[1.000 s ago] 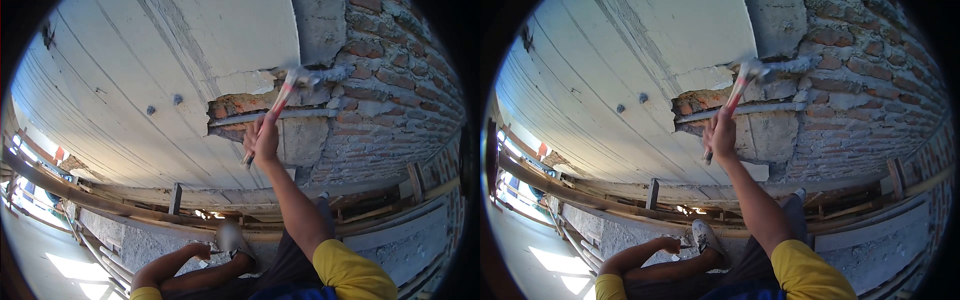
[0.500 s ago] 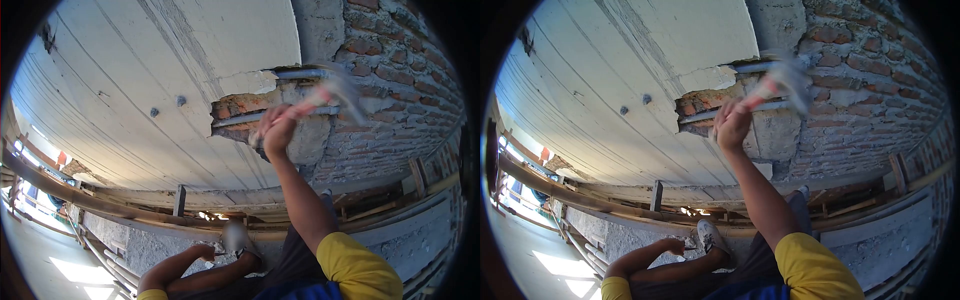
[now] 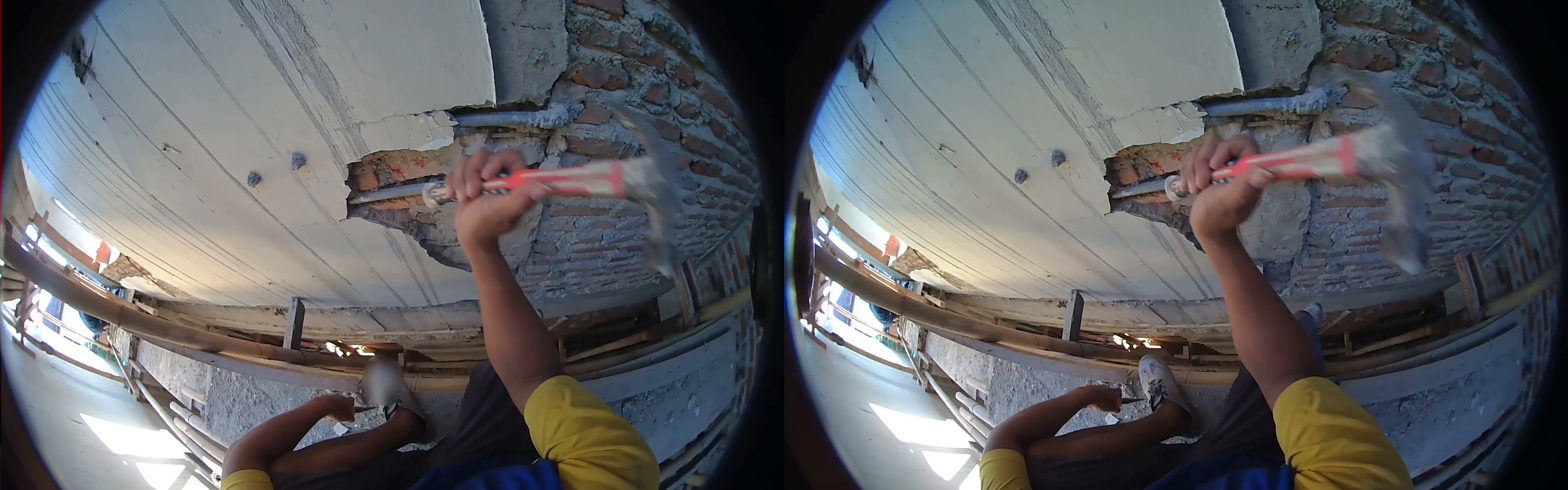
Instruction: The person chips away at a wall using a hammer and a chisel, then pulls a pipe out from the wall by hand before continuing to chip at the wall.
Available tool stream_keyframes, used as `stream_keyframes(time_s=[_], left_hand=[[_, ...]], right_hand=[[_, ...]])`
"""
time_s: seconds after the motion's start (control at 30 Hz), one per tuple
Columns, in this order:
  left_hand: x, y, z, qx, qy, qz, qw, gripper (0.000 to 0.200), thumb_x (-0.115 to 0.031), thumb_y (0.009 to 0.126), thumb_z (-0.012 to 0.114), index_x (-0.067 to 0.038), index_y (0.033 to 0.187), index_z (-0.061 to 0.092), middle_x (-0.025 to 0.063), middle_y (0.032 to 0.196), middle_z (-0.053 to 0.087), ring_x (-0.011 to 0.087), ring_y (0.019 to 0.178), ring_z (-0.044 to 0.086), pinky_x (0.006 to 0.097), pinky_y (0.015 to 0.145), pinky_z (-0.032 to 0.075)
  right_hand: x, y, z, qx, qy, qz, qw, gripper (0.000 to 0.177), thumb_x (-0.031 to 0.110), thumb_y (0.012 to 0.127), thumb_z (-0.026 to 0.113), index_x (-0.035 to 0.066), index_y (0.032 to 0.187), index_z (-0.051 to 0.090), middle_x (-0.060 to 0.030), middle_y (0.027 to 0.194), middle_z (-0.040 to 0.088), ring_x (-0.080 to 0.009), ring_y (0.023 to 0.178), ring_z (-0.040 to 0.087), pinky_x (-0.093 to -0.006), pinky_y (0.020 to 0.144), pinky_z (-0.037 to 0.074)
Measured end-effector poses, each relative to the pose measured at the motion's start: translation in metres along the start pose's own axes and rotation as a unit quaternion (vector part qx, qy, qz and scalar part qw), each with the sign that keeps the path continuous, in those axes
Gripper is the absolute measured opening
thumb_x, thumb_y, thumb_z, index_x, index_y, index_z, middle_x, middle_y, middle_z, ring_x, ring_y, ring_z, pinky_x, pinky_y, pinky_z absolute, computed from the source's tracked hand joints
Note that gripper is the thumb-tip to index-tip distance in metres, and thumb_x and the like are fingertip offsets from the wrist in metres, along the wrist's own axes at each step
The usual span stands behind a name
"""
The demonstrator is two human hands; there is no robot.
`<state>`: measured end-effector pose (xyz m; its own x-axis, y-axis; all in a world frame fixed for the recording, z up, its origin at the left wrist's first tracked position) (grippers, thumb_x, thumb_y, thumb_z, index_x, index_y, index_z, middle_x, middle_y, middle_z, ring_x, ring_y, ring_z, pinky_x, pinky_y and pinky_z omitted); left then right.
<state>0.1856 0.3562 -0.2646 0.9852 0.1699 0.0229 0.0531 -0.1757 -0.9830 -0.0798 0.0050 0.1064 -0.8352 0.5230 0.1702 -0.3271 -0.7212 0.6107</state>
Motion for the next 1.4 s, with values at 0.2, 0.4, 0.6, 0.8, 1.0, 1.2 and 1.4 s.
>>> stream_keyframes(time_s=[0.2, 0.4, 0.6, 0.8, 1.0, 1.2, 1.4], left_hand=[[0.015, 0.013, -0.009, -0.091, 0.042, -0.004, 0.995, 0.044, -0.033, 0.077, 0.062, -0.003, 0.109, 0.055, 0.0203, 0.099, 0.063, 0.0353, 0.098, 0.060, 0.0445, 0.082, 0.047], [-0.005, -0.006, -0.010, -0.061, -0.015, 0.002, 0.998, 0.035, -0.029, 0.077, 0.061, -0.006, 0.103, 0.059, 0.0183, 0.088, 0.065, 0.0322, 0.079, 0.065, 0.0431, 0.062, 0.051], [0.018, 0.025, 0.007, -0.064, 0.022, 0.022, 0.997, 0.028, -0.029, 0.078, 0.061, -0.004, 0.090, 0.064, 0.0167, 0.078, 0.065, 0.0292, 0.067, 0.065, 0.0415, 0.050, 0.050], [0.008, 0.015, -0.002, -0.110, 0.127, 0.072, 0.983, 0.035, -0.031, 0.080, 0.061, 0.001, 0.096, 0.062, 0.0184, 0.080, 0.065, 0.0296, 0.069, 0.066, 0.0414, 0.052, 0.051], [0.009, 0.003, 0.000, -0.027, -0.001, -0.017, 1.000, 0.038, -0.031, 0.080, 0.062, 0.003, 0.098, 0.061, 0.0184, 0.077, 0.065, 0.0307, 0.064, 0.065, 0.0415, 0.050, 0.053], [0.010, -0.013, -0.015, -0.076, -0.004, -0.038, 0.996, 0.042, -0.034, 0.078, 0.066, -0.001, 0.102, 0.059, 0.0191, 0.080, 0.065, 0.0321, 0.069, 0.066, 0.0431, 0.057, 0.052], [-0.008, -0.023, -0.047, -0.080, 0.025, -0.055, 0.995, 0.046, -0.034, 0.079, 0.066, -0.003, 0.110, 0.053, 0.0207, 0.085, 0.064, 0.0343, 0.080, 0.064, 0.0451, 0.065, 0.050]], right_hand=[[-0.066, -0.159, -0.069, -0.063, -0.093, 0.523, 0.845, 0.058, 0.064, 0.090, 0.033, 0.012, 0.064, 0.034, 0.0020, 0.044, 0.028, -0.0100, 0.030, 0.027, -0.0264, 0.030, 0.025], [-0.030, -0.208, -0.108, -0.057, -0.220, 0.486, 0.844, 0.056, 0.061, 0.090, 0.037, 0.011, 0.067, 0.035, 0.0016, 0.046, 0.031, -0.0100, 0.031, 0.032, -0.0265, 0.030, 0.029], [-0.009, -0.149, -0.124, -0.021, -0.282, 0.366, 0.887, 0.035, 0.033, 0.094, 0.050, 0.009, 0.070, 0.040, 0.0007, 0.045, 0.040, -0.0091, 0.033, 0.039, -0.0242, 0.033, 0.033], [0.014, -0.199, -0.163, -0.032, -0.342, 0.418, 0.841, 0.031, 0.024, 0.090, 0.055, 0.008, 0.067, 0.044, -0.0004, 0.049, 0.042, -0.0116, 0.036, 0.042, -0.0263, 0.036, 0.038], [0.021, -0.292, -0.217, -0.087, -0.298, 0.567, 0.763, 0.027, 0.021, 0.086, 0.060, 0.007, 0.068, 0.045, -0.0016, 0.052, 0.045, -0.0136, 0.036, 0.045, -0.0285, 0.036, 0.039], [0.042, -0.375, -0.260, -0.072, -0.305, 0.699, 0.643, 0.030, 0.021, 0.085, 0.062, 0.008, 0.064, 0.045, -0.0028, 0.047, 0.045, -0.0152, 0.035, 0.046, -0.0304, 0.036, 0.039], [0.030, -0.378, -0.270, -0.004, -0.340, 0.712, 0.614, 0.030, 0.018, 0.083, 0.063, 0.006, 0.060, 0.049, -0.0044, 0.047, 0.049, -0.0156, 0.035, 0.047, -0.0303, 0.038, 0.038]])
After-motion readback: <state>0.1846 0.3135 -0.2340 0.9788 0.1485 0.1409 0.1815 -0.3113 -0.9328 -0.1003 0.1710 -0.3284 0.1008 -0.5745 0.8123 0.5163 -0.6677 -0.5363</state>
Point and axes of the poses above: each hand's wrist, its own y-axis towards the middle knuckle, its own z-axis out of the palm, x = y × z, the point moved 9 cm from there along y, towards the middle knuckle
